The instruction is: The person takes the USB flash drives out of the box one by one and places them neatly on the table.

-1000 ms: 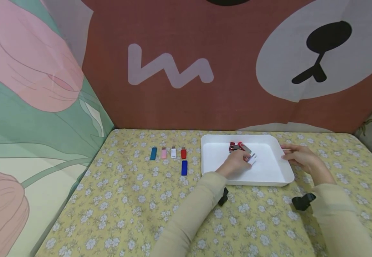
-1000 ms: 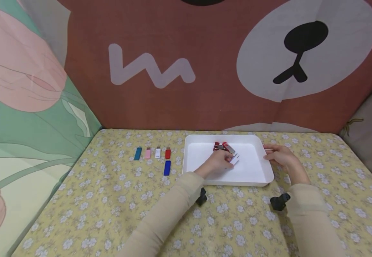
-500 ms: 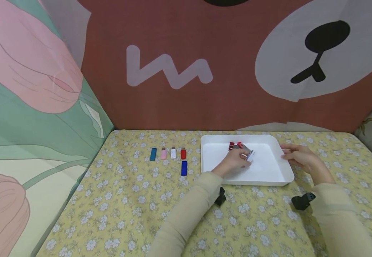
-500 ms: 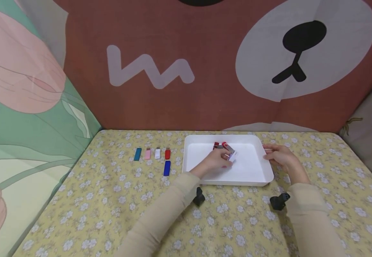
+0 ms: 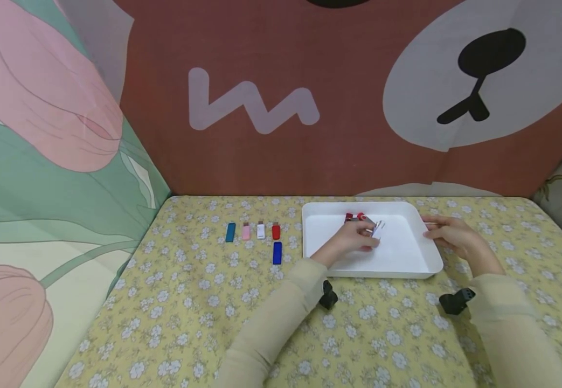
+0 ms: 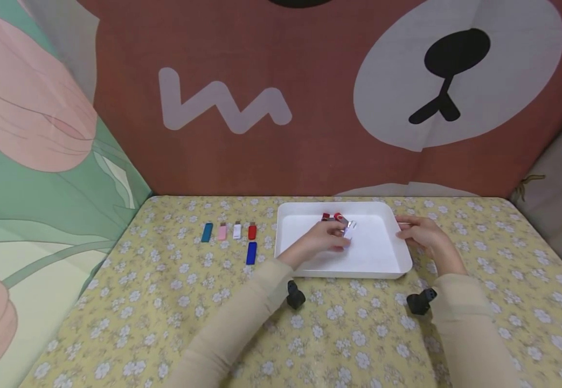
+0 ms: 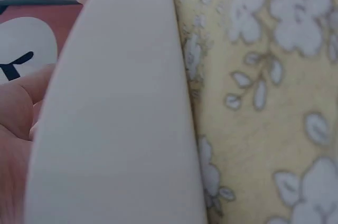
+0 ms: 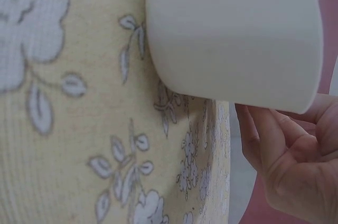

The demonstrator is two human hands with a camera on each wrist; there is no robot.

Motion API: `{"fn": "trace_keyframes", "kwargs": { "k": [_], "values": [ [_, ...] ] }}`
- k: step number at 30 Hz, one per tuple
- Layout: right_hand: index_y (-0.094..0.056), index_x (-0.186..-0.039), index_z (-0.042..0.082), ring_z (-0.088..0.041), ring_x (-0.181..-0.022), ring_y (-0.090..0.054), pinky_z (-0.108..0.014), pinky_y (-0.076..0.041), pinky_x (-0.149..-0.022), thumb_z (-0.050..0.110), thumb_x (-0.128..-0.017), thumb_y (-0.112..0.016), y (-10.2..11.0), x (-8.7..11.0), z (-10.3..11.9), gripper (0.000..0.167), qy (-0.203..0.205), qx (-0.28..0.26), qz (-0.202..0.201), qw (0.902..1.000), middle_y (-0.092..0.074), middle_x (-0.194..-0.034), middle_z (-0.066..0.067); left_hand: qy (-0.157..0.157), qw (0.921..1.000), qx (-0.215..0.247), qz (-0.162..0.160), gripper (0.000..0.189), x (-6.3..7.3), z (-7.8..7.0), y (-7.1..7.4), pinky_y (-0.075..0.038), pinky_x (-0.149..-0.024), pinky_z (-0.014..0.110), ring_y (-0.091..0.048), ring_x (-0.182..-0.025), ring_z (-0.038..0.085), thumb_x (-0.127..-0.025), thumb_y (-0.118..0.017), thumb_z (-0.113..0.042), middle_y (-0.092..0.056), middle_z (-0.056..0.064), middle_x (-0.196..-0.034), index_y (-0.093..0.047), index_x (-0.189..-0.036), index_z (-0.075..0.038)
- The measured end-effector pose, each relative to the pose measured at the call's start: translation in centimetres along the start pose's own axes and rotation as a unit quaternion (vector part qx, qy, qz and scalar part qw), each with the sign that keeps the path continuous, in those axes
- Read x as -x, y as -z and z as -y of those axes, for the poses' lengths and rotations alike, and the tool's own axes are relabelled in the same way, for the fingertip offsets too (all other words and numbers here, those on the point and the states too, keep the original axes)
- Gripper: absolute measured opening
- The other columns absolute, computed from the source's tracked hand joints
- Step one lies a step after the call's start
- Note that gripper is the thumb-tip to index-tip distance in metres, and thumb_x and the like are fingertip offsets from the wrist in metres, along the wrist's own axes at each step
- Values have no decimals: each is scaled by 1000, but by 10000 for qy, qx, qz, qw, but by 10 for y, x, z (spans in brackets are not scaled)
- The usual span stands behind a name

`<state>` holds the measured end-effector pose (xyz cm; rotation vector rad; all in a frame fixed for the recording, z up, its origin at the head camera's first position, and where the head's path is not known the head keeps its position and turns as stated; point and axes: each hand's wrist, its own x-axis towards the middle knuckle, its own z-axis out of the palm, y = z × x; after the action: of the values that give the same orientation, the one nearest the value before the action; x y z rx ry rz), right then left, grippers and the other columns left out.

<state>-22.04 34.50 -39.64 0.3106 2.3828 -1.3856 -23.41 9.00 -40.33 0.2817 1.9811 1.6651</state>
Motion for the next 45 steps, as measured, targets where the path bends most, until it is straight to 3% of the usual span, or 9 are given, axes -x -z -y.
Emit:
{"fn": "trace_keyframes", "kwargs": {
  "k": [3, 8, 14, 21, 26, 30, 34, 38, 45],
  "values": [
    [-17, -151, -3, 14, -74, -51, -14, -54, -74, 16, -97, -55, 0, 0, 0, 69, -2, 3, -9, 10000, -30, -146, -30, 35, 9995, 272, 153, 46, 5, -2, 3, -59, -77, 25, -59, -79, 11, -87, -66, 0, -56, 1, -90, -55, -132, -1],
    [-17, -151, -3, 15, -74, -51, -13, -54, -75, 16, -96, -56, 1, 0, -1, 70, 23, -1, -4, 10000, -33, -143, -29, 64, 9979, 546, 340, 51, 15, -4, 12, -58, -83, 27, -67, -99, 24, -89, -64, -2, -65, 13, -113, -48, -137, -1],
    [-18, -151, -3, 13, -77, -52, -14, -53, -75, 16, -96, -56, 1, 0, -2, 69, 62, 7, 57, 10000, -45, -129, -15, 9, 9954, 774, 560, 47, 33, -4, 26, -56, -89, 27, -59, -120, 30, -91, -60, -2, -62, 19, -127, -47, -137, -1],
    [-18, -151, -3, 11, -77, -53, -14, -53, -75, 17, -96, -56, -1, 2, 0, 69, 33, -15, 48, 10000, -48, -125, -11, 43, 9938, 1024, 422, 45, 49, 0, 43, -53, -96, 31, -54, -125, 34, -94, -56, -3, -59, 21, -130, -46, -138, 0],
    [-18, -151, -2, 12, -77, -53, -14, -53, -75, 17, -96, -55, -1, 2, 1, 69, 2, -34, 100, 9999, -50, -121, -5, 223, 9940, 1036, 265, 53, 60, 2, 60, -49, -102, 36, -54, -125, 33, -97, -54, -11, -57, 18, -134, -35, -147, -4],
    [-18, -151, -2, 13, -77, -53, -14, -53, -75, 16, -96, -56, -1, 2, 1, 69, -6, -53, 112, 9999, -50, -122, -5, 324, 9930, 1129, 114, 48, 66, 3, 71, -53, -97, 29, -56, -122, 33, -102, -46, -20, -57, 19, -134, -37, -146, -3],
    [-18, -151, -3, 13, -76, -52, -14, -53, -75, 16, -96, -55, 0, 1, 0, 69, 23, -31, 73, 10000, -47, -131, -16, 398, 9916, 1226, -50, 43, 69, 5, 80, -56, -87, 22, -58, -118, 33, -104, -41, -24, -58, 19, -132, -43, -141, -3],
    [-18, -150, -4, 14, -76, -50, -12, -52, -74, 16, -96, -56, 0, 2, -1, 69, 44, 30, 15, 10000, -36, -141, -27, 422, 9898, 1356, -104, 40, 73, 10, 89, -55, -89, 23, -60, -113, 32, -103, -41, -23, -61, 16, -124, -46, -139, -4],
    [-17, -151, -3, 15, -76, -48, -11, -52, -73, 17, -97, -54, 0, 3, 1, 69, -11, 67, 7, 10000, -27, -147, -30, 390, 9831, 1786, 57, 39, 86, 17, 108, -55, -87, 20, -64, -88, 7, -104, -40, -19, -59, 2, -99, -44, -139, -2]
  ]
}}
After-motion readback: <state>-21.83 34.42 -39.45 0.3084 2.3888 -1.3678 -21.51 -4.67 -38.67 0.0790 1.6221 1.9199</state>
